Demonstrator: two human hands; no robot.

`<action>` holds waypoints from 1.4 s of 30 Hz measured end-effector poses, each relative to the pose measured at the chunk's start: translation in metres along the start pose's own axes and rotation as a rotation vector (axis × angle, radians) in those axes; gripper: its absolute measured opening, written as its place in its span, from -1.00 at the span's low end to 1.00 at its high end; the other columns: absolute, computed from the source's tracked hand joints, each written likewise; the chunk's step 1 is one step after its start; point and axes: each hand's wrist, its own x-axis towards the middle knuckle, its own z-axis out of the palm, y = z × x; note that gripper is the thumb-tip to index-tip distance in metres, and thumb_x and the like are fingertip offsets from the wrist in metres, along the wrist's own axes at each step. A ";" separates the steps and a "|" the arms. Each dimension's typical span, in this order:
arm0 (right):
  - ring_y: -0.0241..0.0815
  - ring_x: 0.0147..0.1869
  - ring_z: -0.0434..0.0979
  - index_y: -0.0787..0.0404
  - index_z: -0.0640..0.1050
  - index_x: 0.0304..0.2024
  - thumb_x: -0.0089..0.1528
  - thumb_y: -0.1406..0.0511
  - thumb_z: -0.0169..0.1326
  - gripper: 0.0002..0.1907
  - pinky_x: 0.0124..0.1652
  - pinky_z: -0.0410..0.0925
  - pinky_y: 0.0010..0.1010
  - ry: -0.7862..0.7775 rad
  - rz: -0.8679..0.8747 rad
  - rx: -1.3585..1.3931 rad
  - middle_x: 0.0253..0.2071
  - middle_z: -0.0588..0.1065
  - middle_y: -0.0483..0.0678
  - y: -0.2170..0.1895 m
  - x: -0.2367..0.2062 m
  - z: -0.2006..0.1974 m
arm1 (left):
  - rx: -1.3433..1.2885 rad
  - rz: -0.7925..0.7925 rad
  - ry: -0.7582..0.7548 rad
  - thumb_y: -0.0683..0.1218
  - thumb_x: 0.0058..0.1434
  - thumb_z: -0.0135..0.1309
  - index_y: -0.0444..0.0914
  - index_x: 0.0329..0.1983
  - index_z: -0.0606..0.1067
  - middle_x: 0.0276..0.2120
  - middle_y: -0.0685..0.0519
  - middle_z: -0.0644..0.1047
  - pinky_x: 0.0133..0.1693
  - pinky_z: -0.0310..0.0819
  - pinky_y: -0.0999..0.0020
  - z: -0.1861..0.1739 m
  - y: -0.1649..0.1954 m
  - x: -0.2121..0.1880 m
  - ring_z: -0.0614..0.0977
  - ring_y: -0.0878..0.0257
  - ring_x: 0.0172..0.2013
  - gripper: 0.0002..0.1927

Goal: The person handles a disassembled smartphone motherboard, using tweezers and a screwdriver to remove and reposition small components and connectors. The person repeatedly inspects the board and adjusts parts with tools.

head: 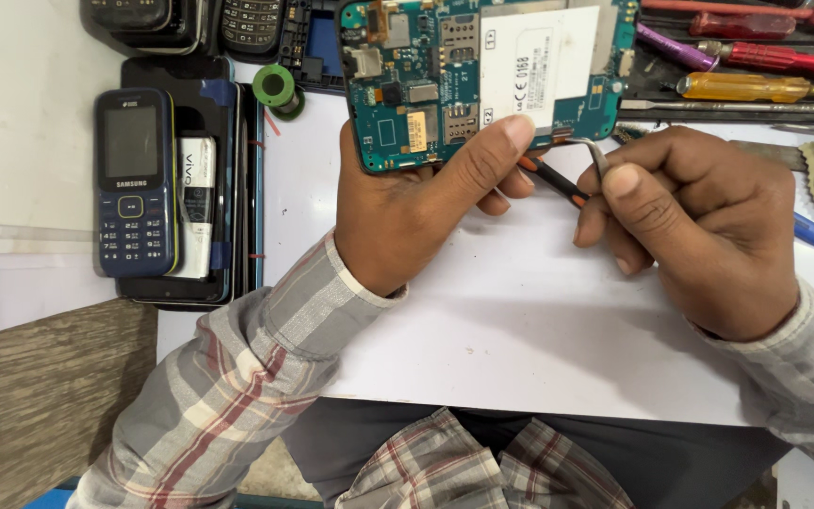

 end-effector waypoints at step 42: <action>-0.39 -0.54 0.33 0.42 0.52 -0.08 0.48 0.30 -0.07 -0.74 -0.53 0.25 -0.56 0.011 0.039 0.049 -0.40 0.56 0.05 0.000 0.001 0.003 | 0.026 0.010 0.023 -0.07 0.46 0.16 -0.36 -0.01 0.60 -0.23 -0.03 0.69 -0.28 0.73 0.47 0.003 -0.001 -0.002 0.76 0.31 -0.29 -0.76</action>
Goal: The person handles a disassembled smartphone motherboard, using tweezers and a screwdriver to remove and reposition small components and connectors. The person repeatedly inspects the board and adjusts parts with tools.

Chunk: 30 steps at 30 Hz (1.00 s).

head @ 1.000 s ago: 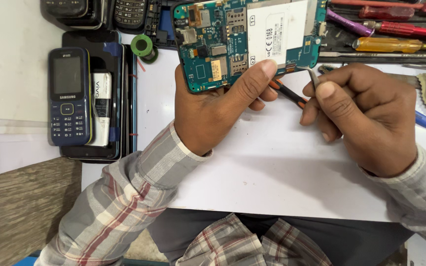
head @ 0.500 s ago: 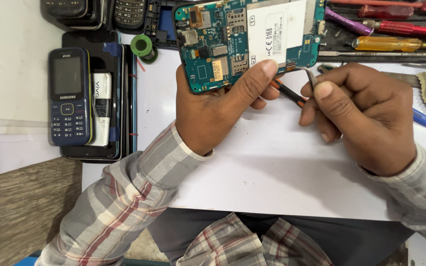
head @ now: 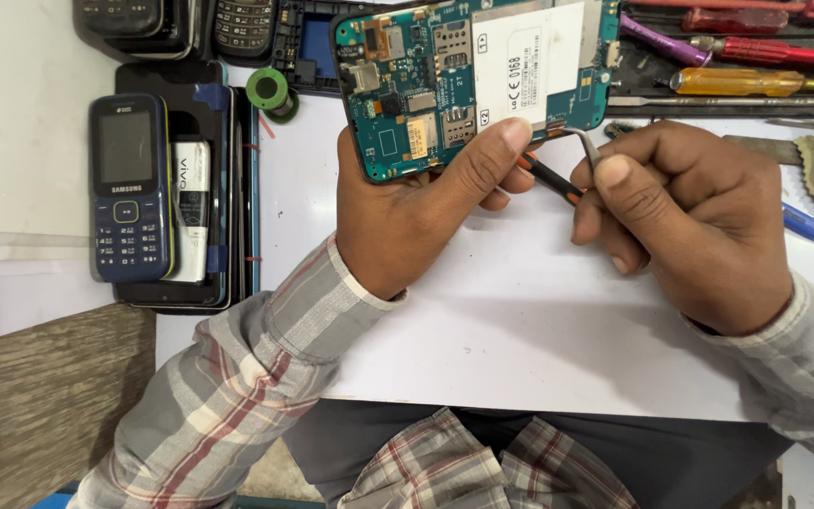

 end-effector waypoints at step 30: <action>-0.41 -0.51 0.31 0.43 0.51 -0.06 0.48 0.31 -0.06 -0.75 -0.50 0.24 -0.57 -0.009 0.004 -0.008 -0.41 0.52 0.02 0.002 0.000 -0.002 | -0.031 -0.028 0.017 -0.07 0.46 0.13 -0.35 -0.02 0.60 -0.26 -0.05 0.70 -0.28 0.75 0.46 0.000 -0.008 0.003 0.78 0.28 -0.26 -0.77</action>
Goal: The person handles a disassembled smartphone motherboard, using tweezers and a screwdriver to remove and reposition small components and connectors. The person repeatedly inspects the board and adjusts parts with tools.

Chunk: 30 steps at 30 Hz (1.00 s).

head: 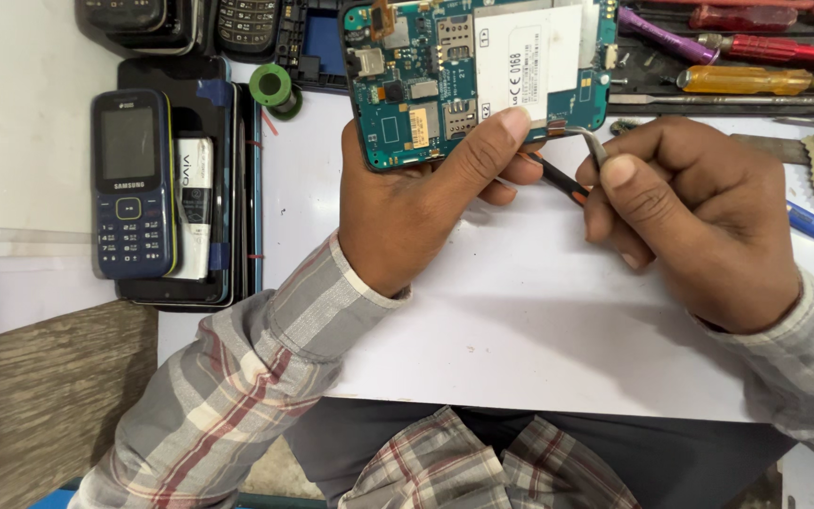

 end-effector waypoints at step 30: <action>-0.41 -0.56 0.30 0.43 0.54 -0.11 0.47 0.33 -0.06 -0.75 -0.58 0.20 -0.58 -0.014 -0.019 -0.093 -0.47 0.51 -0.01 -0.002 0.001 -0.001 | -0.010 -0.031 -0.039 -0.09 0.45 0.14 -0.37 0.00 0.59 -0.22 -0.06 0.69 -0.25 0.77 0.45 0.000 0.003 -0.002 0.78 0.26 -0.23 -0.77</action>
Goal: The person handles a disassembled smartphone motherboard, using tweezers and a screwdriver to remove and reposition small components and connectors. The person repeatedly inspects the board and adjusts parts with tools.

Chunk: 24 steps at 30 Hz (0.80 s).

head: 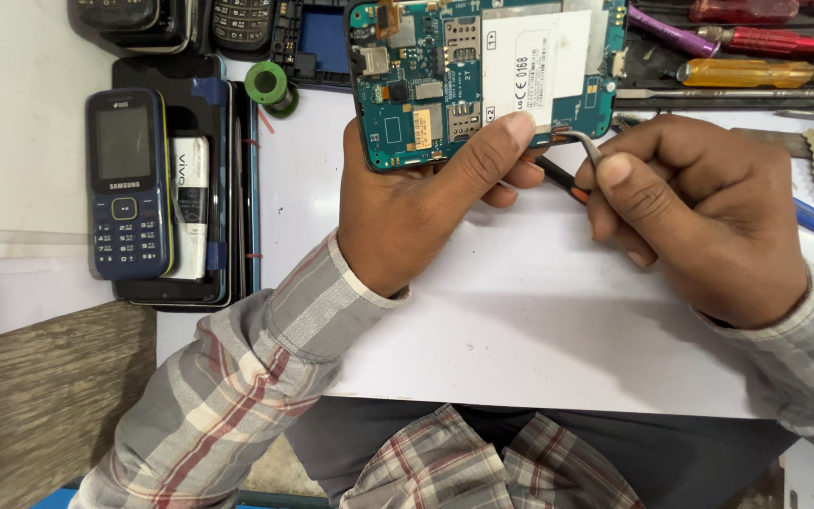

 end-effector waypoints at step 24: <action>-0.43 -0.58 0.31 0.42 0.55 -0.11 0.47 0.30 -0.05 -0.73 -0.59 0.19 -0.62 0.038 0.016 -0.027 -0.47 0.51 -0.02 -0.003 0.001 -0.001 | -0.014 0.015 0.022 -0.10 0.47 0.14 -0.37 0.01 0.59 -0.20 -0.06 0.70 -0.24 0.76 0.45 0.000 0.000 0.000 0.77 0.27 -0.22 -0.78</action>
